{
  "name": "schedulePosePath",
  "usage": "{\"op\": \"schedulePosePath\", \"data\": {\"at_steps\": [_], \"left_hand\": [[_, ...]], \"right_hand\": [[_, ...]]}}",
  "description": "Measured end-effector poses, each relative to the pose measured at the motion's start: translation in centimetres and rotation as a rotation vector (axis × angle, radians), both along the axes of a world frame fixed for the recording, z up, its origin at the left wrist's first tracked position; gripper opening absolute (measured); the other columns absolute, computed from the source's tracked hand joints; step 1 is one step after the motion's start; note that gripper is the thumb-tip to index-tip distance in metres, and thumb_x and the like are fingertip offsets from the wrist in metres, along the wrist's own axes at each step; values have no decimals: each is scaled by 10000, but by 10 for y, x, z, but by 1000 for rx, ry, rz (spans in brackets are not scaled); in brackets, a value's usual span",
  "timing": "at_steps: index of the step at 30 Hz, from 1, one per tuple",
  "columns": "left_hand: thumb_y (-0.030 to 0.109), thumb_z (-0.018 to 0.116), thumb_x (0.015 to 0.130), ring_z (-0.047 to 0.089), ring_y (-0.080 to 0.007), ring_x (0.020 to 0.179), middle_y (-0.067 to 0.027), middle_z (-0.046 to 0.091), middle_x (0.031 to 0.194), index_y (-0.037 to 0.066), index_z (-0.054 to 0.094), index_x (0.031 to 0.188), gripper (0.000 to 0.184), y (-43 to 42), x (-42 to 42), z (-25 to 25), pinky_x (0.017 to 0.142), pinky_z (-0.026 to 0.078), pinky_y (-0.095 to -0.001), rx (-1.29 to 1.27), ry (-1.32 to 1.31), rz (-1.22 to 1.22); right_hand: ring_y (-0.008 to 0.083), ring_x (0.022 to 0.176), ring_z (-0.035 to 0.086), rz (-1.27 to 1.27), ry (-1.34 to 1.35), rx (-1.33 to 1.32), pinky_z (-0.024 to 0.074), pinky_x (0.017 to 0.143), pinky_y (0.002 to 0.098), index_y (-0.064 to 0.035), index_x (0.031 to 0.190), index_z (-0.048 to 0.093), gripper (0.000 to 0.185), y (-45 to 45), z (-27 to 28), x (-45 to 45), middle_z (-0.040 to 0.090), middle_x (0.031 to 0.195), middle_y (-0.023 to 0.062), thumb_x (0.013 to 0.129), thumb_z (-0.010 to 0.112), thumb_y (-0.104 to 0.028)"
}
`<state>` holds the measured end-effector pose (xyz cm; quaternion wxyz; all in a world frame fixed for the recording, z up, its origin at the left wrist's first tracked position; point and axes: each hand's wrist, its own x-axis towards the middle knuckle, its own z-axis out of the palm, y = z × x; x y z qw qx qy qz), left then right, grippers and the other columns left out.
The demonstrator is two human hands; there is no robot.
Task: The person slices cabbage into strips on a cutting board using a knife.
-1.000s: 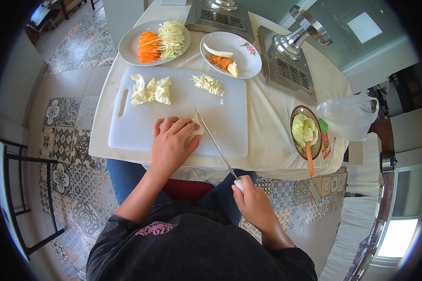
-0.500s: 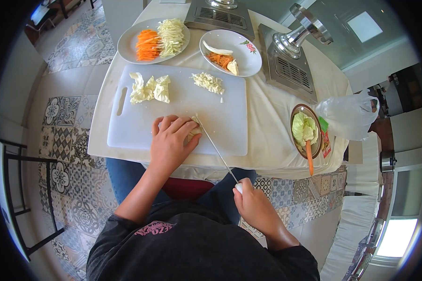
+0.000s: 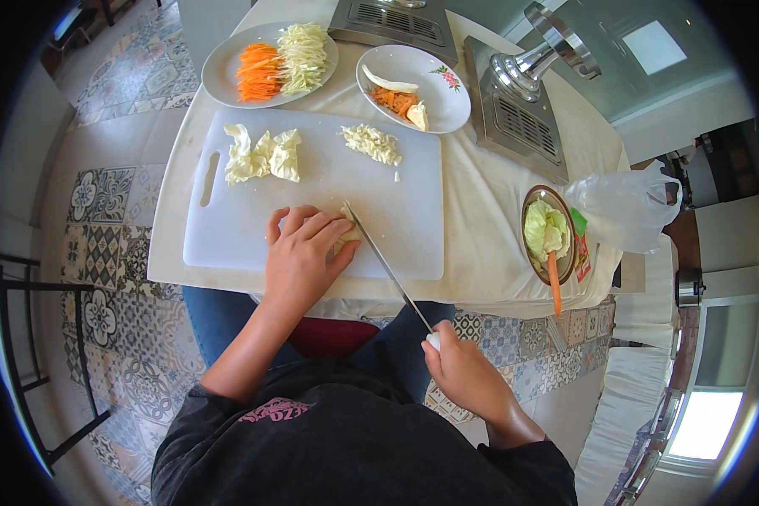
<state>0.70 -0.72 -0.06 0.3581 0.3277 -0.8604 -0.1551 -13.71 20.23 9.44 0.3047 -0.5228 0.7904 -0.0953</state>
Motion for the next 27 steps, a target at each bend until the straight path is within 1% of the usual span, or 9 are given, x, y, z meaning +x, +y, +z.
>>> {"op": "schedulePosePath", "data": {"at_steps": [3, 5, 9, 11, 14, 20, 23, 27], "left_hand": [[210, 810, 782, 616, -200, 1068, 39, 705, 1061, 152, 731, 989, 229, 0, 0, -1, 1041, 368, -462, -7, 0, -1], [232, 798, 796, 615, -187, 1072, 42, 705, 1060, 158, 730, 1000, 227, 1, 1, 0, 1046, 367, -460, -11, -17, 1], [239, 794, 801, 617, -175, 1074, 46, 705, 1057, 165, 722, 992, 217, 2, 0, 3, 1044, 369, -456, -16, -16, 27], [213, 805, 787, 619, -197, 1073, 37, 704, 1066, 154, 716, 993, 232, 3, 0, 2, 1043, 368, -459, -17, -12, 27], [200, 811, 780, 621, -209, 1076, 30, 708, 1070, 144, 711, 988, 237, 3, -1, 1, 1043, 369, -459, -20, -5, 37], [199, 815, 778, 625, -211, 1082, 21, 719, 1071, 138, 710, 988, 242, 2, -1, -2, 1042, 373, -457, -8, 7, 38], [194, 809, 784, 624, -213, 1084, 15, 720, 1075, 137, 711, 991, 236, 1, 1, -1, 1041, 374, -456, -11, 7, 22], [180, 789, 800, 618, -222, 1095, 11, 718, 1081, 137, 712, 994, 213, 1, 2, 2, 1039, 375, -455, 4, 12, -6]], "right_hand": [[485, 641, 644, 28, 29, -65, 500, 576, 573, 43, 1028, 444, 281, -16, -17, -4, 638, 682, 294, 1035, 514, -229], [478, 633, 646, 53, 54, -105, 507, 563, 561, 44, 1023, 444, 277, -30, -25, -4, 639, 676, 288, 1038, 507, -225], [457, 613, 654, 64, 140, -119, 521, 534, 528, 45, 1007, 444, 271, -45, -30, 4, 641, 661, 270, 1041, 496, -220], [446, 607, 658, 63, 207, -95, 528, 524, 513, 47, 1002, 445, 273, -42, -30, 9, 642, 655, 264, 1041, 493, -219], [449, 621, 660, 33, 186, -65, 530, 541, 527, 42, 1012, 449, 273, -30, -27, 10, 646, 660, 258, 1039, 495, -227], [477, 658, 648, -17, 78, -108, 509, 587, 572, 11, 996, 454, 266, -12, -17, -2, 650, 683, 264, 1028, 518, -245], [488, 669, 642, -63, 62, -99, 495, 589, 581, 13, 981, 450, 277, -9, -14, -3, 643, 688, 280, 1022, 531, -248], [492, 671, 637, -60, 53, -122, 487, 585, 581, 18, 977, 447, 283, -6, -14, -4, 640, 689, 286, 1017, 543, -244]]}}
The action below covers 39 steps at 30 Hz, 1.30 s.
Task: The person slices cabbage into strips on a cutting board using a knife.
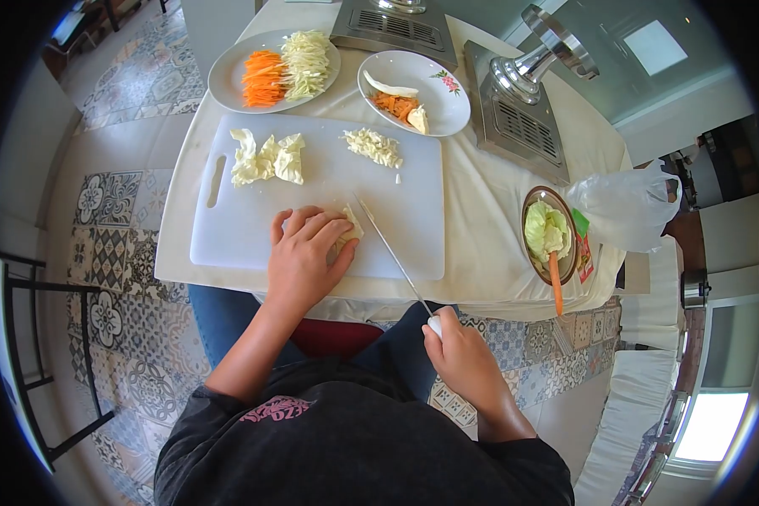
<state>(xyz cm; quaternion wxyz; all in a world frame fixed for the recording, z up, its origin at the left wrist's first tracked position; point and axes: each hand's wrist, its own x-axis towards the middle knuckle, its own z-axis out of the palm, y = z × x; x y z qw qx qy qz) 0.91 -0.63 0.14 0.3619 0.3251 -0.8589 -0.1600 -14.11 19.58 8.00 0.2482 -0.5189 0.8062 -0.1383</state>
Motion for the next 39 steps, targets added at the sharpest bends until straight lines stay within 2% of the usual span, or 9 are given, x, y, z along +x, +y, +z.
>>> {"op": "schedulePosePath", "data": {"at_steps": [14, 29, 39], "left_hand": [[188, 778, 804, 601, -223, 1107, 19, 695, 1094, 143, 711, 990, 202, 1, -1, 1, 1036, 372, -452, -15, -33, 10], [199, 779, 802, 595, -222, 1111, 27, 689, 1106, 150, 705, 997, 215, 1, -2, 1, 1042, 367, -456, -23, -48, 23], [194, 776, 803, 596, -222, 1109, 29, 693, 1094, 146, 700, 1002, 218, 1, -2, 0, 1046, 360, -455, -8, -40, 21]], "right_hand": [[477, 671, 646, 34, -52, -76, 497, 591, 575, 20, 995, 457, 282, -3, -10, 12, 649, 701, 271, 1023, 538, -248], [466, 638, 654, 19, -47, -12, 509, 551, 563, 35, 980, 445, 275, -24, -14, 21, 635, 665, 288, 1029, 522, -224], [506, 659, 642, 0, -92, 68, 506, 570, 577, 43, 995, 430, 278, 6, 4, 22, 636, 685, 311, 1026, 522, -218]]}}
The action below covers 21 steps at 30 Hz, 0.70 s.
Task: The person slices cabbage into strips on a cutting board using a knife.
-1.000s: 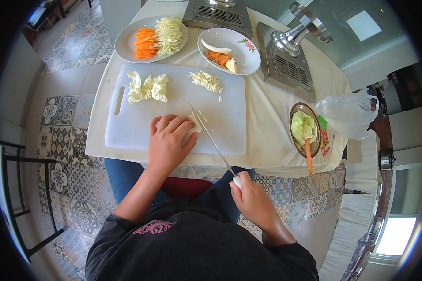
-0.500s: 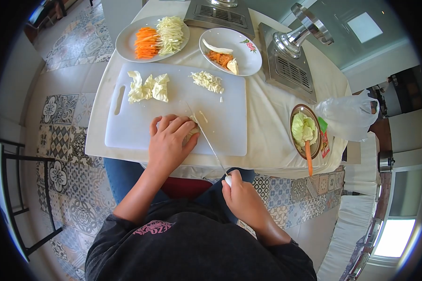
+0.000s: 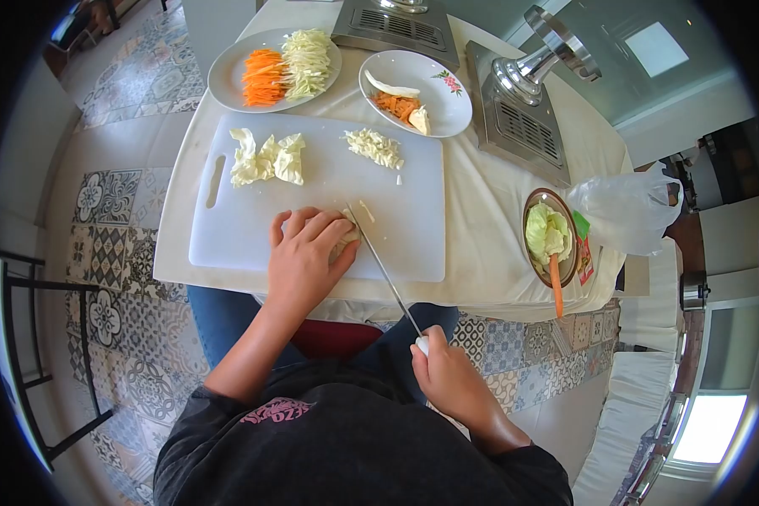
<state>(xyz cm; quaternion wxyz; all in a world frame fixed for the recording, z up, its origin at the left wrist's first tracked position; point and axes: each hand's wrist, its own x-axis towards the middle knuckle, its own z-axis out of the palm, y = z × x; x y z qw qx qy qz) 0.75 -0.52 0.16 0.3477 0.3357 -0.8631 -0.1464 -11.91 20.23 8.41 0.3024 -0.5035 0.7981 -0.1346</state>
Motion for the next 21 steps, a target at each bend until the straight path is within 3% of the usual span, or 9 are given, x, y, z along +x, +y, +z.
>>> {"op": "schedulePosePath", "data": {"at_steps": [21], "left_hand": [[236, 771, 830, 611, -182, 1092, 45, 694, 1069, 159, 698, 992, 194, 0, 0, 0, 1045, 361, -476, -6, -3, 8]], "right_hand": [[500, 684, 642, 19, 56, -33, 492, 591, 571, 72, 1018, 426, 273, -47, -23, 1, 642, 713, 313, 1033, 506, -188]]}}
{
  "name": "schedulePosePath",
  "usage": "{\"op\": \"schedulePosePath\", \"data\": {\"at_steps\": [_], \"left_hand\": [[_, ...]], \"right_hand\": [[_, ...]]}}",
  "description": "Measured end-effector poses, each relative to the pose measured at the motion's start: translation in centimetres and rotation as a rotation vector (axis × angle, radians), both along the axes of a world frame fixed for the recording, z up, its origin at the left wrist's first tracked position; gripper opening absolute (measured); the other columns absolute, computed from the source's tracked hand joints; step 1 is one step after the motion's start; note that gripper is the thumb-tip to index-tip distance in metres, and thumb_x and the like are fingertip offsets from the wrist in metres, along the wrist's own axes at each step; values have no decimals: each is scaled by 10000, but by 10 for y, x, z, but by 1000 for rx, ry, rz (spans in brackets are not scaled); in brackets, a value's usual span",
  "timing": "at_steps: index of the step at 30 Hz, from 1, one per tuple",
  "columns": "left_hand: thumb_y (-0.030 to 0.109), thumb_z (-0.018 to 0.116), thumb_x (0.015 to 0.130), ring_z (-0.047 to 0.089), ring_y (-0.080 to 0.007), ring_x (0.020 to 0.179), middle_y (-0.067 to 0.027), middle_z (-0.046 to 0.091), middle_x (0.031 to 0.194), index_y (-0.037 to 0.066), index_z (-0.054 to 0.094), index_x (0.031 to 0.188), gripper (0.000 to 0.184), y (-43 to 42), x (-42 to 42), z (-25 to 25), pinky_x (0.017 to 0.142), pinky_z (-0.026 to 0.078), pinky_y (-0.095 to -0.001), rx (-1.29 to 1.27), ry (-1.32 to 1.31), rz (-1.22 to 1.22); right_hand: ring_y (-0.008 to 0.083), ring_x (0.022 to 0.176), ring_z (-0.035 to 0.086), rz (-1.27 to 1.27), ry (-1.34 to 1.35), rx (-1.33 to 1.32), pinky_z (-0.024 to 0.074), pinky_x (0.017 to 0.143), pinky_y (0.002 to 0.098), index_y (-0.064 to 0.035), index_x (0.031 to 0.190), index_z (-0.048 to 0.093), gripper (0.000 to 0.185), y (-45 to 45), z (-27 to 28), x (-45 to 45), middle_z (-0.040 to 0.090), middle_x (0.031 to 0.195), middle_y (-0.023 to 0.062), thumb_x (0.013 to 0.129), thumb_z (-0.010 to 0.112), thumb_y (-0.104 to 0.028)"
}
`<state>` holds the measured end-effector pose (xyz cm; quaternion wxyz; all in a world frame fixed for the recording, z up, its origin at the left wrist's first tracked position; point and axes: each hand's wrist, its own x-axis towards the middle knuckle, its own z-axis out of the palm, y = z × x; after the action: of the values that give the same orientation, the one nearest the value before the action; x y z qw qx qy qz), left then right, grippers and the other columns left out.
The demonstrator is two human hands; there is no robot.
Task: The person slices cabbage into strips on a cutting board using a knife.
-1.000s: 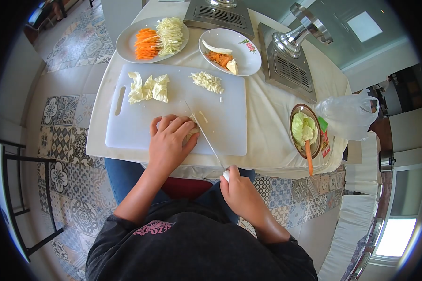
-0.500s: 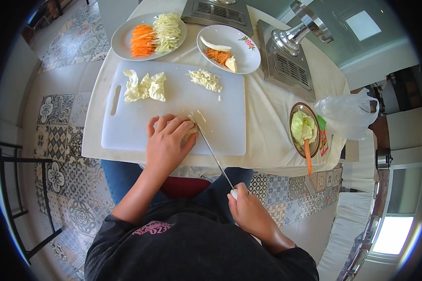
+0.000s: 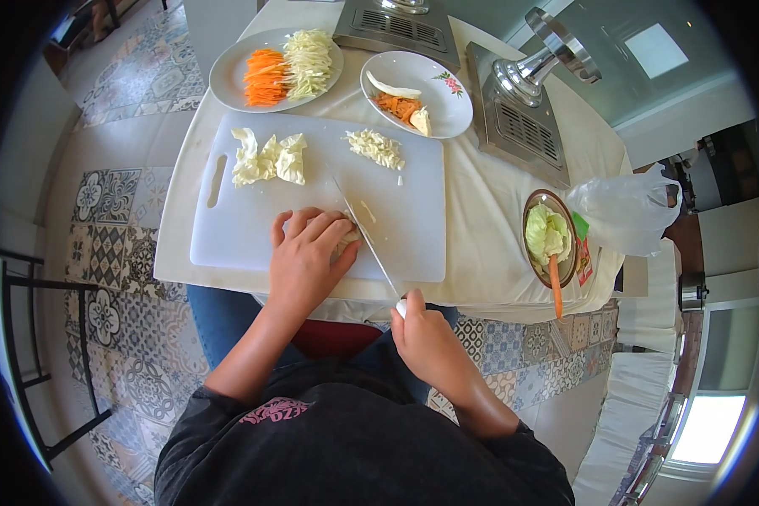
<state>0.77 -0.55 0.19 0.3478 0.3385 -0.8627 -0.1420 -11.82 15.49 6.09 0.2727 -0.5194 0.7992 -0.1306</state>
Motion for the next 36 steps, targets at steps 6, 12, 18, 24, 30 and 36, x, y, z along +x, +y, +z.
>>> {"op": "schedulePosePath", "data": {"at_steps": [6, 12, 18, 24, 30, 36], "left_hand": [[199, 794, 794, 606, -213, 1103, 34, 699, 1090, 152, 701, 1007, 237, 0, 0, -1, 1044, 358, -467, 4, 5, 6], [202, 787, 809, 606, -218, 1100, 29, 700, 1078, 151, 703, 1003, 218, 1, -1, -2, 1048, 355, -473, 13, 7, 15], [195, 783, 810, 604, -229, 1095, 26, 703, 1061, 153, 706, 1000, 210, 2, -1, -2, 1044, 360, -459, -7, 10, 23], [184, 784, 805, 604, -228, 1093, 31, 708, 1054, 151, 711, 973, 186, 1, -1, -3, 1041, 366, -455, -9, 41, 1], [180, 786, 797, 602, -219, 1103, 36, 706, 1077, 153, 713, 974, 193, 0, 0, -4, 1047, 365, -457, -10, 29, -7], [170, 774, 798, 601, -217, 1109, 34, 705, 1085, 155, 719, 974, 185, 2, 1, 2, 1058, 358, -455, 14, 21, -7]], "right_hand": [[490, 661, 654, 8, -3, 51, 526, 584, 558, 71, 1048, 436, 290, 27, 17, -1, 648, 706, 309, 1033, 500, -211], [506, 664, 639, -6, -51, 119, 496, 597, 585, 43, 1014, 428, 268, 56, 36, -8, 640, 711, 317, 1032, 501, -214], [502, 656, 634, 16, -42, 150, 487, 598, 582, 40, 1023, 431, 265, 74, 46, -14, 639, 711, 306, 1026, 510, -212], [506, 665, 636, -7, -45, 76, 489, 596, 591, 38, 1018, 434, 267, 60, 35, -8, 639, 710, 313, 1024, 516, -216], [518, 716, 638, -22, -47, -2, 489, 622, 594, 48, 1019, 442, 267, 22, 15, -3, 644, 737, 321, 1022, 520, -207], [534, 772, 624, -61, -95, -30, 470, 663, 581, 60, 1017, 454, 274, -5, 6, -1, 644, 786, 336, 1023, 522, -205]]}}
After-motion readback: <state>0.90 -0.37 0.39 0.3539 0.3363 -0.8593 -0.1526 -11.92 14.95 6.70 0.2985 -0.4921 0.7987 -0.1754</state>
